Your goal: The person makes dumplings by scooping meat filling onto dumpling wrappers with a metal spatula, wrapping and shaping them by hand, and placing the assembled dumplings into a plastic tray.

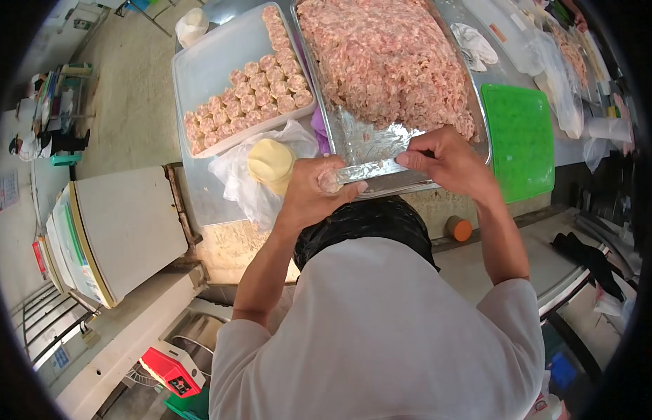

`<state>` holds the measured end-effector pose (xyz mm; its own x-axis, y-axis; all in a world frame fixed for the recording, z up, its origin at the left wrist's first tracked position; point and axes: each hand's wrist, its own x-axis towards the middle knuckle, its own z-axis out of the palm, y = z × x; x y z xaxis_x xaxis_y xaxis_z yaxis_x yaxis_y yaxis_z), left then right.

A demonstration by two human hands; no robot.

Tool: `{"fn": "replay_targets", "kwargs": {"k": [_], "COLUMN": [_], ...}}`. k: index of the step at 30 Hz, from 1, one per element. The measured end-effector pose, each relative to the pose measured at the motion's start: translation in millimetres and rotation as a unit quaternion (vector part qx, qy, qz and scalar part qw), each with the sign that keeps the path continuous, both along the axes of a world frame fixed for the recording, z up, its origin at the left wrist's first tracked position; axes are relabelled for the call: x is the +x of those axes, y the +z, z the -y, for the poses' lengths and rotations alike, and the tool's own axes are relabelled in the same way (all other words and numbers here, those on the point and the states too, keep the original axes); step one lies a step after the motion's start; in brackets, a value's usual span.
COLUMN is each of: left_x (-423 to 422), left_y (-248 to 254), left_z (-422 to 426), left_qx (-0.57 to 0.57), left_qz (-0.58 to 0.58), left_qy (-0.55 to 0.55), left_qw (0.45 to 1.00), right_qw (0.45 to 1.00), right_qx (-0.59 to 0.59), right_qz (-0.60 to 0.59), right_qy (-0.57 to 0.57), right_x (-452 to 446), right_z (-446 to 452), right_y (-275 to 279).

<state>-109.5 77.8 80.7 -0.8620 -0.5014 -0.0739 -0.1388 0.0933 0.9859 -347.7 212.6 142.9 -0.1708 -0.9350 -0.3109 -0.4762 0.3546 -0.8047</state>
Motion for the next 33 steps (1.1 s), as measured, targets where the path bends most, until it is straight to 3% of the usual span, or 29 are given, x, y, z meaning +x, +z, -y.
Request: {"fn": "replay_targets", "kwargs": {"k": [3,6,11,17,21,23,29,32,33], "left_x": [1.3,-0.9,12.1,16.9,27.6,31.4,44.5,63.4,69.9], "left_y": [4.5,14.2,2.8,13.5,2.0,1.0,2.4,-18.4,-17.8], "left_z": [3.3,5.3,19.7,32.8,48.6,57.7,95.1,121.8,136.9], "left_qx": [-0.034,-0.051,-0.132,-0.085,0.004,-0.027,0.013,0.072,0.156], "left_qz": [0.041,0.044,0.062,0.056,-0.028,-0.024,0.082,0.042,0.011], "left_qy": [-0.003,-0.017,-0.036,-0.019,0.049,0.068,-0.035,-0.005,0.013], "left_qw": [0.999,0.998,0.989,0.995,0.998,0.997,0.996,0.997,0.988], "right_qw": [0.999,0.999,1.000,0.999,0.998,0.997,0.998,0.998,0.997], "right_qx": [-0.002,-0.045,-0.011,-0.010,-0.007,0.009,0.016,0.014,0.009], "right_qz": [-0.052,-0.029,-0.003,0.035,0.006,0.005,0.040,-0.020,-0.019], "right_qy": [-0.003,0.009,-0.012,-0.021,-0.063,-0.083,-0.055,-0.056,-0.071], "right_x": [2.1,15.5,7.6,26.1,19.1,23.1,58.9,59.1,54.9], "right_z": [1.0,8.2,14.5,28.6,34.2,40.5,79.7,74.3,67.3], "right_y": [12.6,6.4,6.1,-13.9,-14.8,-14.6,-23.5,-26.1,-31.6]}}
